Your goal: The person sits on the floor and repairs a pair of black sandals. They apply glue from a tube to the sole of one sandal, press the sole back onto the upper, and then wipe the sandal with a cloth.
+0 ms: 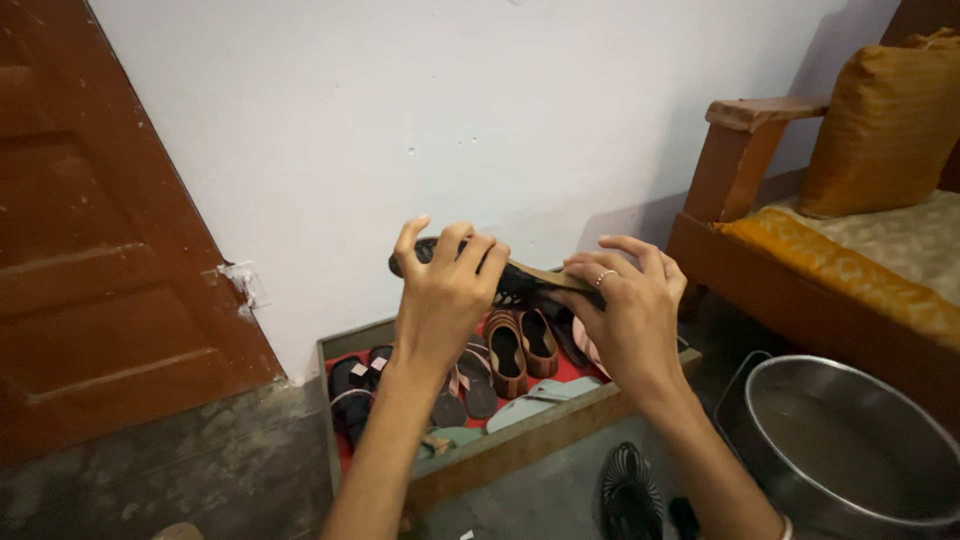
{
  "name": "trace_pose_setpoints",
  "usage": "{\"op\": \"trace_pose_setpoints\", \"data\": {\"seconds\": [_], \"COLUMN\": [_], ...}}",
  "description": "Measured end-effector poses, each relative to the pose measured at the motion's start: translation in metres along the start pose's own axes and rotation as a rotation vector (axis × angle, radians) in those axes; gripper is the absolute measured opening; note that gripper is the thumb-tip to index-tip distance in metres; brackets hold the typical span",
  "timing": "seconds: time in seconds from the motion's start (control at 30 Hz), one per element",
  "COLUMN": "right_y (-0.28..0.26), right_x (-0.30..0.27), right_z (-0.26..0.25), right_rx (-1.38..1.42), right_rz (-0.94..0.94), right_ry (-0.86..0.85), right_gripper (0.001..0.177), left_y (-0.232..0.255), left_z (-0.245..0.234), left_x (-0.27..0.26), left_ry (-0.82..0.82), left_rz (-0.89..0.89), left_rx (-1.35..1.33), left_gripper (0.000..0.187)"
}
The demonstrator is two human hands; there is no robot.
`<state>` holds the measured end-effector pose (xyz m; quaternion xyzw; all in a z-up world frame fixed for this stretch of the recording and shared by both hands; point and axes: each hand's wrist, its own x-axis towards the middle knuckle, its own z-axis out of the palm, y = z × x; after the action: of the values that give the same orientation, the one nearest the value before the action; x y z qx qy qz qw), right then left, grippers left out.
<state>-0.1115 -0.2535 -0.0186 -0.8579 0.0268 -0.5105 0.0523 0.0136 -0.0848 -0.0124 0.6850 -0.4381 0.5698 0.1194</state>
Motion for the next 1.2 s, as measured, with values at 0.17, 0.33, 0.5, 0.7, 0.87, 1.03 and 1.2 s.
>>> {"op": "trace_pose_setpoints", "data": {"seconds": [0.17,0.33,0.5,0.7,0.87,1.03,1.2], "right_y": [-0.001,-0.003,-0.003,-0.001,-0.002,-0.004,-0.005], "right_x": [-0.001,-0.004,-0.002,0.002,0.004,0.004,0.004], "right_z": [0.003,0.005,0.007,0.008,0.005,0.003,0.003], "right_rx": [-0.059,-0.031,0.009,0.108,0.162,0.21,0.216], "right_rz": [-0.039,-0.025,0.087,0.087,0.129,0.169,0.206], "right_ry": [0.051,0.056,0.008,-0.039,-0.107,-0.153,-0.18], "right_gripper": [0.02,0.022,0.022,0.028,0.028,0.028,0.028], "left_y": [0.005,0.008,0.009,0.011,0.011,0.011,0.013], "left_z": [-0.002,-0.003,-0.003,-0.003,-0.004,-0.002,0.002], "left_x": [0.002,0.001,0.003,0.01,0.013,0.013,0.011], "left_ry": [-0.092,-0.089,-0.079,-0.088,-0.139,-0.16,-0.181], "left_rz": [-0.018,0.024,0.032,0.002,-0.024,-0.04,-0.048], "left_rx": [-0.029,-0.147,-0.206,-0.333,-0.363,-0.402,-0.387], "left_gripper": [0.037,0.05,0.038,0.03,0.027,0.023,0.02]}}
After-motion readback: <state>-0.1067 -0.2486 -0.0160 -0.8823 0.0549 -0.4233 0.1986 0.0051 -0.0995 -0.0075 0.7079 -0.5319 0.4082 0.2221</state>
